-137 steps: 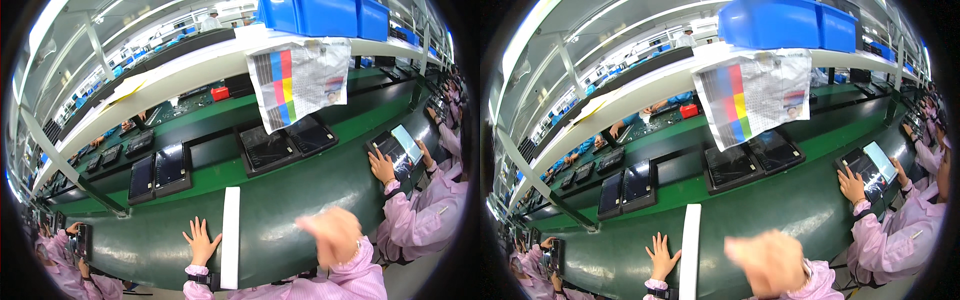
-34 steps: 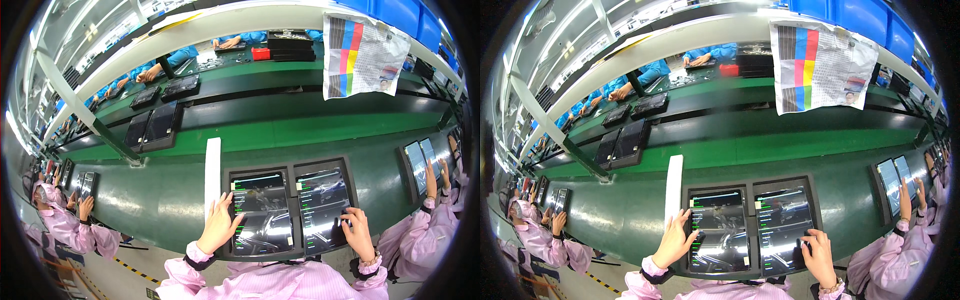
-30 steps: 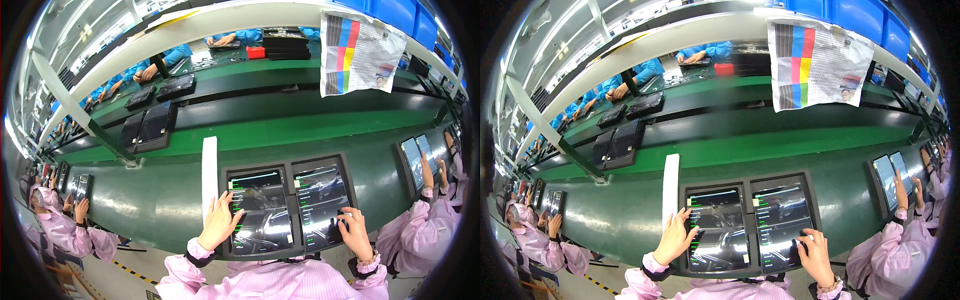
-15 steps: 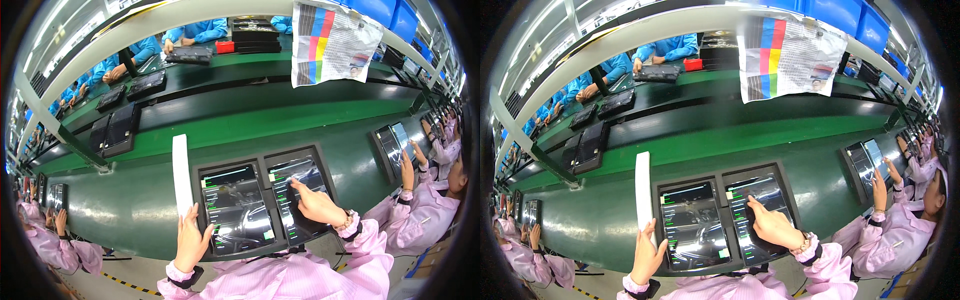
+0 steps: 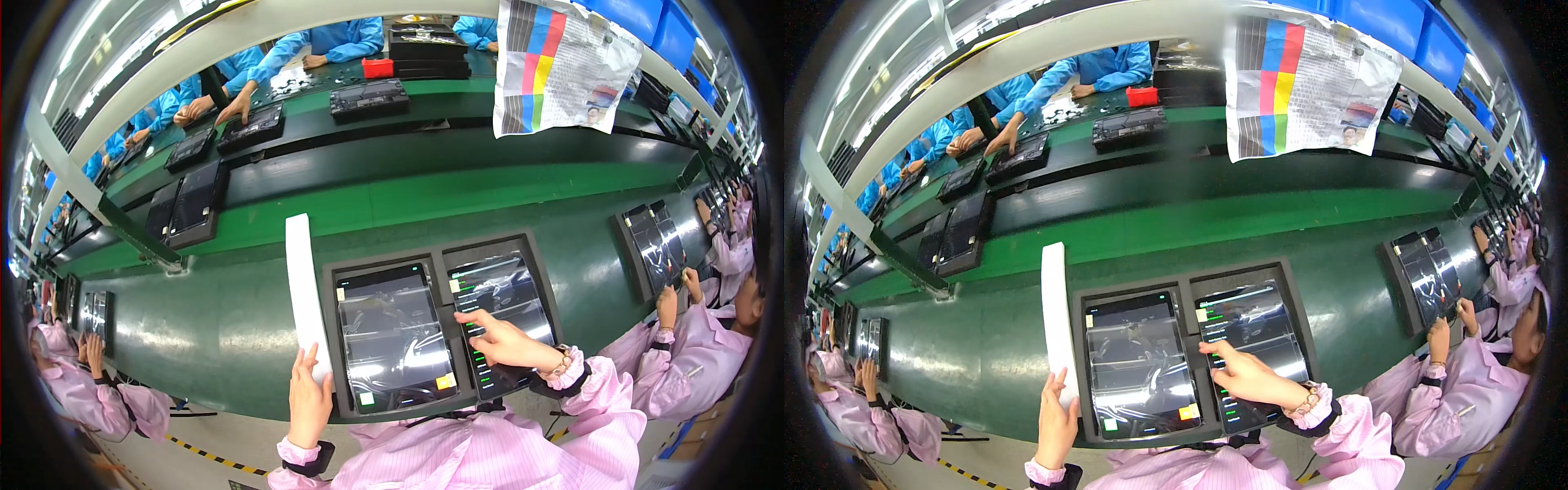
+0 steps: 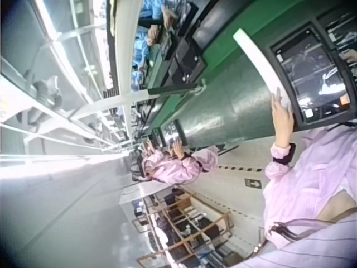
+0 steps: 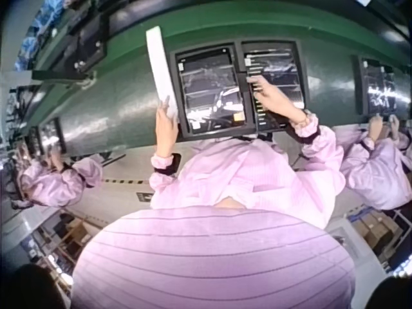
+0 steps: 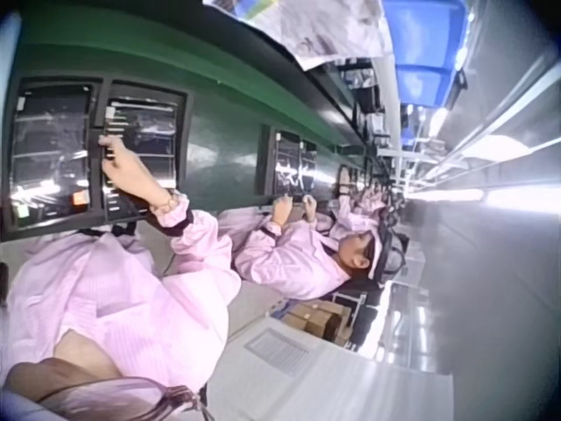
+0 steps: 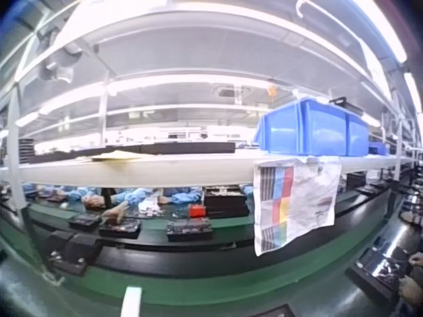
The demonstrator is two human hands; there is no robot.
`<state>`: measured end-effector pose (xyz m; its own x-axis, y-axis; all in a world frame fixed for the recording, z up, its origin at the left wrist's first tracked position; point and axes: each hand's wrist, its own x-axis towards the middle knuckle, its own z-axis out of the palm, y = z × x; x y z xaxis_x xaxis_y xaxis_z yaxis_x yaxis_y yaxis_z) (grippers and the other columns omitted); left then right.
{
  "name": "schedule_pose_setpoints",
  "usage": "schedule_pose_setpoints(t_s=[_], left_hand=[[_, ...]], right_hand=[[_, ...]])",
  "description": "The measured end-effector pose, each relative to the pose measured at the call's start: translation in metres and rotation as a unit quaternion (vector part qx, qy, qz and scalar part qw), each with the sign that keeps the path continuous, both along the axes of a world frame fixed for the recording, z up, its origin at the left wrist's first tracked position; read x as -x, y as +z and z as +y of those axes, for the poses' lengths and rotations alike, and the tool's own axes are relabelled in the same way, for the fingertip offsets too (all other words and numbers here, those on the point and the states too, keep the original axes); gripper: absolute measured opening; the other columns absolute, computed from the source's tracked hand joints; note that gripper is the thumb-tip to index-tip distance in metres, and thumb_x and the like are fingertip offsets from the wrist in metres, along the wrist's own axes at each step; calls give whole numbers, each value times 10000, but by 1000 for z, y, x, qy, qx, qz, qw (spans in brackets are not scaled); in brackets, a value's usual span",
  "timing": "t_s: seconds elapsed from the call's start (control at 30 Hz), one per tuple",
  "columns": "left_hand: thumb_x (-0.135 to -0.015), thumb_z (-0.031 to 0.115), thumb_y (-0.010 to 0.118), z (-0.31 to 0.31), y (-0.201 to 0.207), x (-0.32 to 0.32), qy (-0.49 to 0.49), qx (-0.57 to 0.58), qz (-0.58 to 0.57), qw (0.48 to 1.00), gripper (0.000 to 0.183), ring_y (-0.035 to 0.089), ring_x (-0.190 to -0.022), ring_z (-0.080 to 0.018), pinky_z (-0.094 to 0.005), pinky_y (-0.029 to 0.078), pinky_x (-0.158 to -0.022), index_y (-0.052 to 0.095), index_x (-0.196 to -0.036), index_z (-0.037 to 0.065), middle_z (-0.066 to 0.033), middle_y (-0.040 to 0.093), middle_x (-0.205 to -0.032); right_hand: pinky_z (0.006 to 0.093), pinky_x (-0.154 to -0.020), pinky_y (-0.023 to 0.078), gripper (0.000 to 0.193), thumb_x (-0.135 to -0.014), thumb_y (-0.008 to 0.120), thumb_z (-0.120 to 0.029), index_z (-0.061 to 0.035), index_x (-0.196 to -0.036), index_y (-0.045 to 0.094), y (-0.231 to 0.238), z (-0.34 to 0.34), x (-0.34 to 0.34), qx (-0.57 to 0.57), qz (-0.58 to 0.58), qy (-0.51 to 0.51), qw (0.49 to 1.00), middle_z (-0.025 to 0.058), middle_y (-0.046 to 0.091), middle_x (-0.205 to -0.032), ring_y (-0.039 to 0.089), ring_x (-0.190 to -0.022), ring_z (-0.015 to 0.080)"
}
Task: Testing tablet device functions and screen quality on an electronics assembly line.
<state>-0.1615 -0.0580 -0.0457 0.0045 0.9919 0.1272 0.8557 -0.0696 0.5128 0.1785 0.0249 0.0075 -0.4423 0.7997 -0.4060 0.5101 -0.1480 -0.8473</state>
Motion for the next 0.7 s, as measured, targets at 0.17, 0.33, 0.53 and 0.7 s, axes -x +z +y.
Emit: schedule_pose_setpoints(t_s=[0.17, 0.33, 0.53, 0.7], left_hand=[[-812, 20, 602, -14, -4, -4, 3, -5, 29, 1000, 562, 427, -1228, -340, -418, 389, -916, 374, -1325, 11, -204, 497, -1226], [-795, -3, 604, -33, -4, -1, -32, 8, 19, 999, 629, 406, -1260, -323, -419, 387, -909, 351, -1369, 44, -164, 526, -1186], [-799, -12, 590, -45, 2, 0, -42, 14, 9, 999, 596, 404, -1275, -298, -416, 379, -924, 360, -1347, 36, -147, 535, -1192], [-800, -18, 583, -46, -2, 0, -46, 24, 1, 999, 498, 400, -1276, -318, -413, 364, -956, 371, -1250, 0, -120, 474, -1318]], right_hand=[[262, -481, 512, 629, -915, 495, -113, 5, -1406, 121, -39, 0, 11, 156, 168, -61, 971, 233, 330, -1408, 584, -561, 154], [225, -409, 429, 673, -896, 528, -81, 98, -1405, 126, -38, 14, 19, 183, 179, -144, 956, 159, 567, -1095, 509, -497, 115], [229, -409, 327, 623, -915, 553, -151, 87, -1389, 227, 0, 30, 45, 141, 104, -76, 982, 97, 558, -980, 397, -497, 67], [249, -402, 372, 697, -869, 608, -190, 102, -1377, 231, -38, 27, 36, 132, 62, -108, 983, 191, 521, -1153, 524, -549, 129]])
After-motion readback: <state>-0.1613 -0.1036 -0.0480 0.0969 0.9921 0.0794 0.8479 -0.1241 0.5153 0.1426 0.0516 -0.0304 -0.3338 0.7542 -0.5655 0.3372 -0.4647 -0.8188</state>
